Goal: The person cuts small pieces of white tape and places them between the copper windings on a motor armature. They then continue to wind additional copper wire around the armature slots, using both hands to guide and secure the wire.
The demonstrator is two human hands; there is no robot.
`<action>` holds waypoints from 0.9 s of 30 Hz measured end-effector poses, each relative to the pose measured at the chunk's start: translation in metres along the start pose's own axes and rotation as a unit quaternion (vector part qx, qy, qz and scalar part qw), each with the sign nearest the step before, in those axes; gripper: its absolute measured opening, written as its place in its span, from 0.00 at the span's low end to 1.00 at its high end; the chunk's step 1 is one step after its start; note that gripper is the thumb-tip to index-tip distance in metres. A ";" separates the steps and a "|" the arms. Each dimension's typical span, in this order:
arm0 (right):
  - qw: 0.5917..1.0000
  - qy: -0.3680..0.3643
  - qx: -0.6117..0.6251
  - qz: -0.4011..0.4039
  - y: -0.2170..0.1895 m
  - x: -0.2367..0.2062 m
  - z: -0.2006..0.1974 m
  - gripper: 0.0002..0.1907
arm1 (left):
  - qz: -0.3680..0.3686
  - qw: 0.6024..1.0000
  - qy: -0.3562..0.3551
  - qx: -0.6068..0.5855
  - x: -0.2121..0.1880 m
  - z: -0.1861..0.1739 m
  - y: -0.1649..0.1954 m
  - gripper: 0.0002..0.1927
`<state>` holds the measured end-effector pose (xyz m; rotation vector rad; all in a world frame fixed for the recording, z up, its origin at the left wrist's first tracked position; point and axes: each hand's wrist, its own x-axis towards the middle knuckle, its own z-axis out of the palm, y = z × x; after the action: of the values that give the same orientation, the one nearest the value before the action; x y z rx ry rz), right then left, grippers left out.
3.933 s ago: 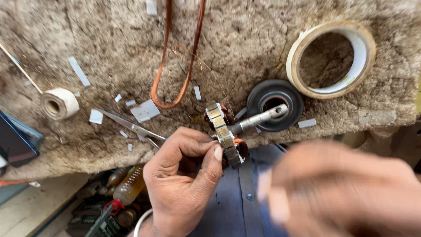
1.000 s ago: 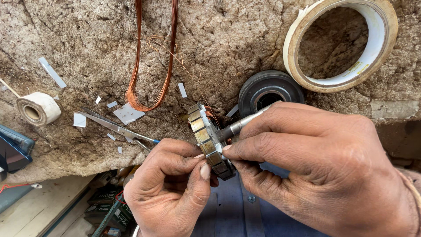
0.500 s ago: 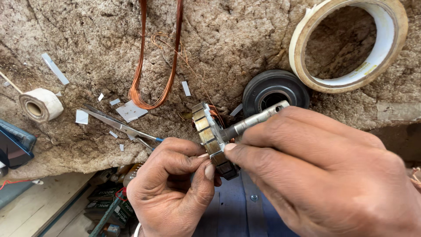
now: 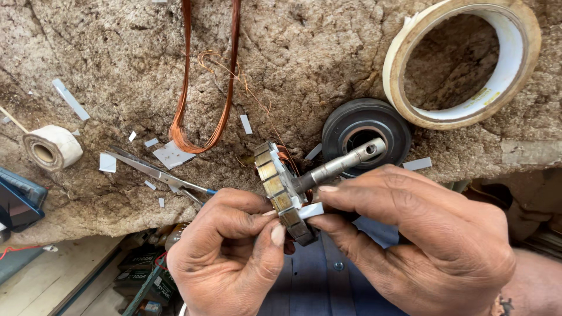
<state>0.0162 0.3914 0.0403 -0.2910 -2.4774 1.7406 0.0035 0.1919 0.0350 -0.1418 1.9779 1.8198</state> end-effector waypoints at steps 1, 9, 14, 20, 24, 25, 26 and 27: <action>1.000 0.007 0.009 -0.006 0.002 -0.002 0.002 0.15 | -0.004 1.000 -0.004 -0.010 -0.001 -0.001 -0.001 0.05; 0.997 -0.005 0.049 -0.057 0.018 -0.014 0.008 0.16 | 0.017 0.999 -0.012 0.030 -0.002 -0.006 -0.004 0.05; 0.993 -0.039 0.056 -0.097 0.025 -0.014 0.004 0.18 | 0.030 0.999 -0.019 0.014 -0.001 -0.005 -0.006 0.05; 0.992 -0.042 0.062 -0.097 0.027 -0.015 0.006 0.18 | 0.026 0.999 -0.020 0.005 -0.001 -0.005 -0.006 0.05; 0.994 -0.044 0.065 -0.082 0.026 -0.016 0.005 0.17 | 0.030 0.999 -0.031 -0.011 -0.001 -0.005 -0.007 0.05; 0.994 -0.045 0.065 -0.076 0.026 -0.017 0.005 0.16 | 0.031 0.999 -0.033 -0.019 -0.001 -0.005 -0.007 0.05; 0.994 -0.046 0.069 -0.065 0.025 -0.017 0.005 0.16 | 0.031 0.999 -0.036 -0.021 -0.001 -0.005 -0.007 0.05; 0.995 -0.049 0.073 -0.054 0.024 -0.018 0.005 0.16 | 0.031 0.999 -0.038 -0.023 -0.002 -0.005 -0.006 0.05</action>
<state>0.0347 0.3907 0.0163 -0.0591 -2.3630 1.9199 0.0063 0.1857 0.0301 -0.0253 1.9089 1.8833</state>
